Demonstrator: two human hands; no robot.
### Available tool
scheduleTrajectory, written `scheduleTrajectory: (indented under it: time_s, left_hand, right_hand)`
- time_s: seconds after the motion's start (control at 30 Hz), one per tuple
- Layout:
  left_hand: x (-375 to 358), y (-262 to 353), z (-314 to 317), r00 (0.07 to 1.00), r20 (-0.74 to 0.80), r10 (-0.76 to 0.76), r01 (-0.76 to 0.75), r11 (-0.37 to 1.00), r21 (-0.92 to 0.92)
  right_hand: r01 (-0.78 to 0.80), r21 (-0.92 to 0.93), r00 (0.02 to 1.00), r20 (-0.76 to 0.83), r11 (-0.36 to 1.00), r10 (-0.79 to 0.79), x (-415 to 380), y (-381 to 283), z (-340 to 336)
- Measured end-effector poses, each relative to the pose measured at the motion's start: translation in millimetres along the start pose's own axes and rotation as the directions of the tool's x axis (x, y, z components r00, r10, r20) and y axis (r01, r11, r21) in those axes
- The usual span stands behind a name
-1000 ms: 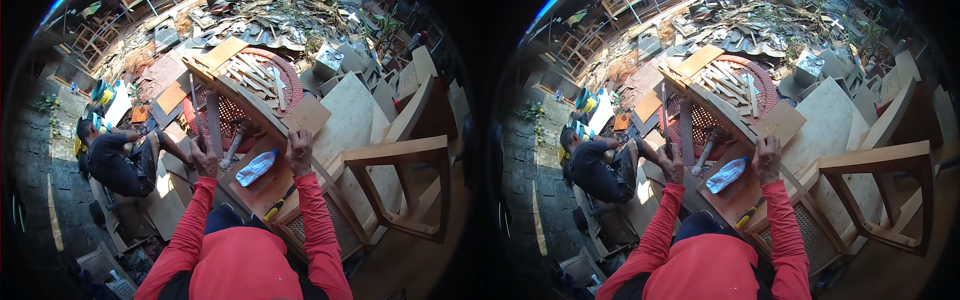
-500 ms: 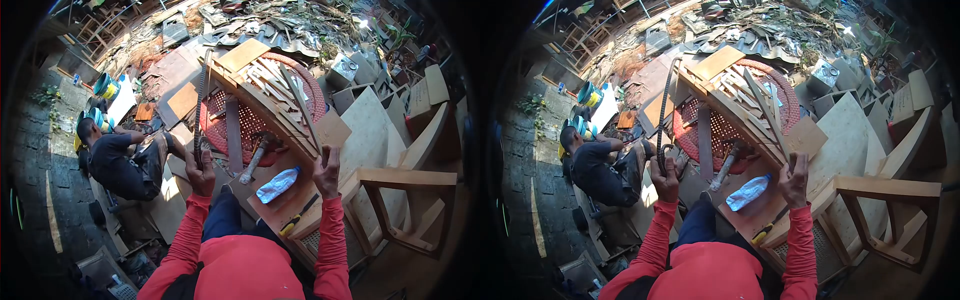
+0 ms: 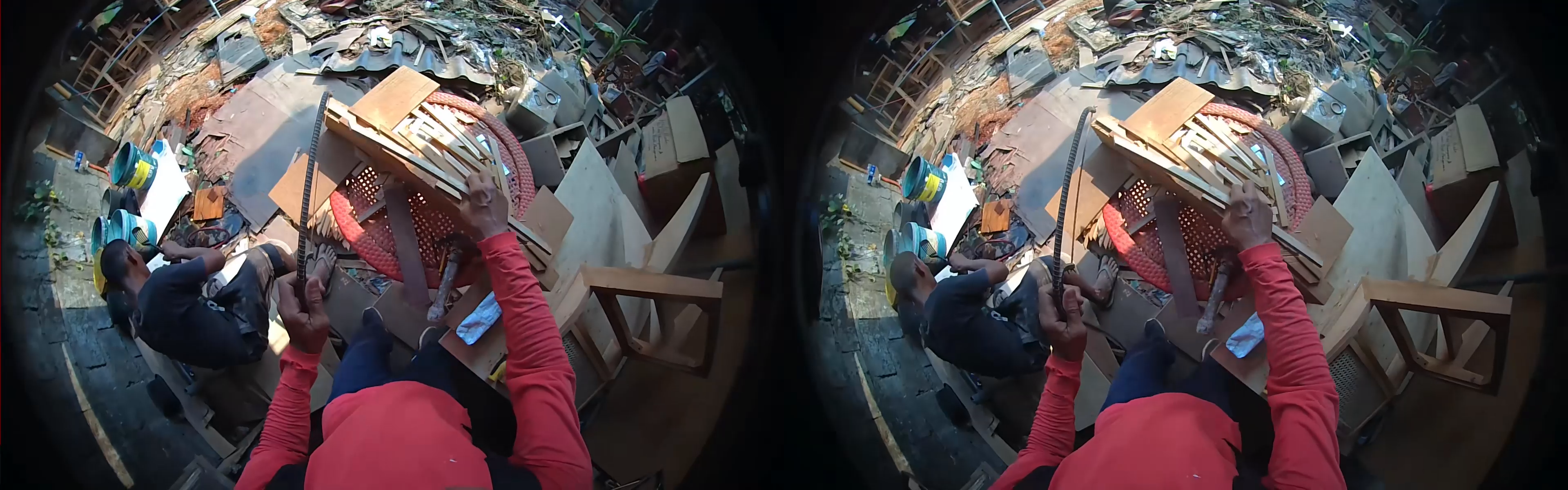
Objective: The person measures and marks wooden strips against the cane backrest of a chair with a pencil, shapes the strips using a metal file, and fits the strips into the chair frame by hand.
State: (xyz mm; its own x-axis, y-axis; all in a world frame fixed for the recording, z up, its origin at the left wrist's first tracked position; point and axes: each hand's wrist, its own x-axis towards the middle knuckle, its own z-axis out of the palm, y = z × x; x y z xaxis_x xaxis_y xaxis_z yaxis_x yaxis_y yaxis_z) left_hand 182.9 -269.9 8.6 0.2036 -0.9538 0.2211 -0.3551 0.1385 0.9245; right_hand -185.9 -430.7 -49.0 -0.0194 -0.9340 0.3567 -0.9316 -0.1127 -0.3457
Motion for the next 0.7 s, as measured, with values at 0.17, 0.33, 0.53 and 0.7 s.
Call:
scheduleTrajectory:
  time_s: [0.17, 0.33, 0.53, 0.7]
  left_hand:
    - [-1, -1, -8, 0.998, 0.038, -0.060, 0.060, 0.998, -0.017]
    - [-7, 18, 3, 0.994, 0.096, -0.060, 0.064, 0.997, -0.035]
    - [9, 41, 46, 0.982, 0.184, -0.044, 0.071, 0.988, -0.140]
    - [9, 40, 94, 0.948, 0.318, -0.016, 0.049, 0.994, -0.095]
  right_hand:
    - [-0.097, -0.056, 0.992, 0.076, 0.994, 0.101, 31, 34, -40]
    - [-0.084, 0.082, 0.994, 0.075, 0.993, 0.078, 6, 56, -78]
    - [-0.144, 0.171, 0.989, -0.018, 0.975, 0.149, -117, 88, -128]
    - [-0.234, 0.120, 0.967, -0.071, 0.965, 0.243, -189, 90, -109]
